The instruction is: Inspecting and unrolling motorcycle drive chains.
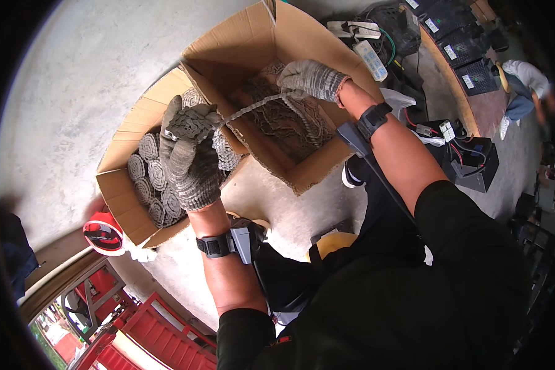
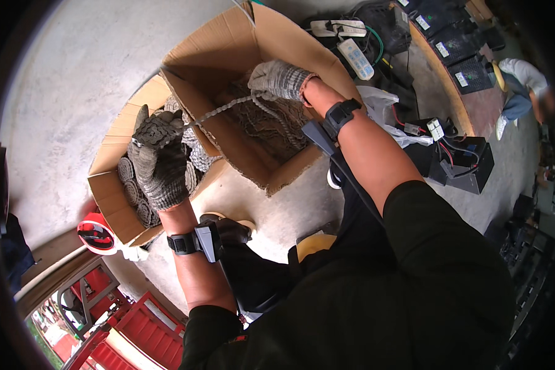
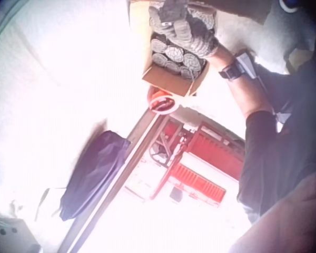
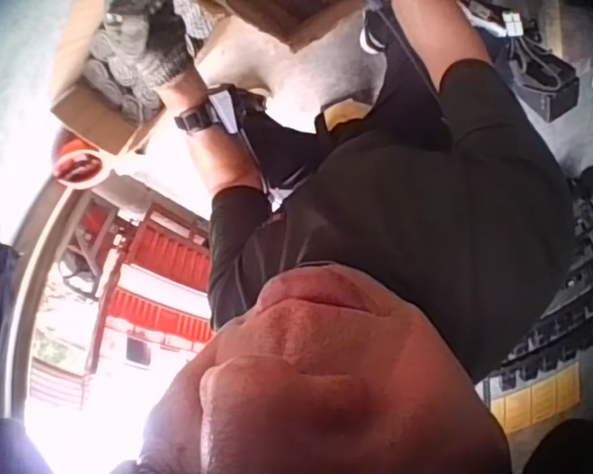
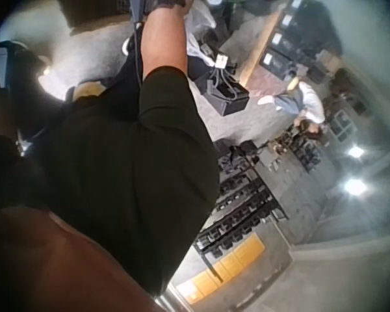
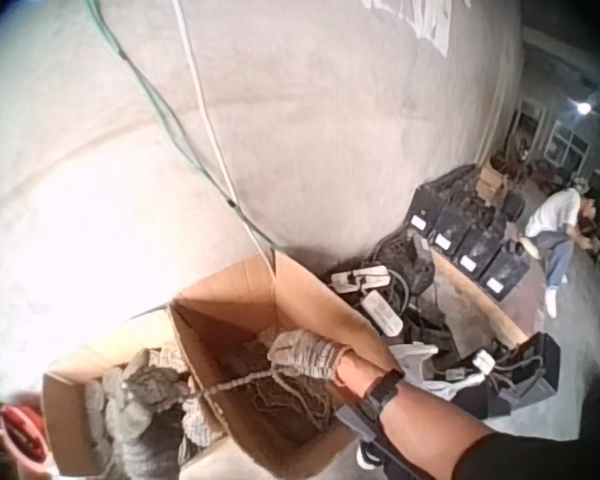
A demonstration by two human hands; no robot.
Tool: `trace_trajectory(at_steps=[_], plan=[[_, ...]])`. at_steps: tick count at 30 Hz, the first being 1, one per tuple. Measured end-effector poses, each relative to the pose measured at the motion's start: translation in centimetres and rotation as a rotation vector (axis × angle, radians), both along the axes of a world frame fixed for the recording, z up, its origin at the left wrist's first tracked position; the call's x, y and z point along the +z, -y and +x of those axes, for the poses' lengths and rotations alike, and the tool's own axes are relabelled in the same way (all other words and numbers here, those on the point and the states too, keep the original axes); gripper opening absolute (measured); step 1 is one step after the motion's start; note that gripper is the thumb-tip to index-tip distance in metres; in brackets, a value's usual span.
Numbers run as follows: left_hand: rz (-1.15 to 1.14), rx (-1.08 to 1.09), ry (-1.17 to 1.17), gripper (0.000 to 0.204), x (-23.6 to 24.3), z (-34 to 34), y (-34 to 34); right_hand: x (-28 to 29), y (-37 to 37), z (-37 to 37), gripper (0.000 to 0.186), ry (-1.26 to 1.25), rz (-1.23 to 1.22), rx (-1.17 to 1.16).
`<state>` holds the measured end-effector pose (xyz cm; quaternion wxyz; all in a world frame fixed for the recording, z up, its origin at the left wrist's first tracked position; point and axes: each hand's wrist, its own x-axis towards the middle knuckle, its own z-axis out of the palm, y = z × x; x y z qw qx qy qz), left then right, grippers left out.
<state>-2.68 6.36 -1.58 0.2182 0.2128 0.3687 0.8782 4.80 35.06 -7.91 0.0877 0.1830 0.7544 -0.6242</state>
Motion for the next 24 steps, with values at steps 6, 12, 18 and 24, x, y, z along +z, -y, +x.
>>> trace_trajectory(at_steps=[6, 12, 18, 24], plan=[[0.042, -0.023, 0.002, 0.078, -0.1, 0.0, 0.1, -0.3, 0.5, 0.4, 0.022, 0.018, 0.004, 0.067], [-0.017, 0.038, -0.019, 0.082, -0.6, -0.5, 0.0, -0.4, -0.1, 0.5, 0.022, -0.09, 0.405, 0.455], [-0.06, 0.061, -0.018, 0.082, -0.8, -0.4, 0.6, 2.3, 2.5, -0.6, 0.02, 0.114, 0.671, 0.689], [-0.035, 0.034, -0.027, 0.081, -0.4, 0.0, 0.0, -0.1, 2.1, 0.3, 0.025, -0.004, 0.508, 0.666]])
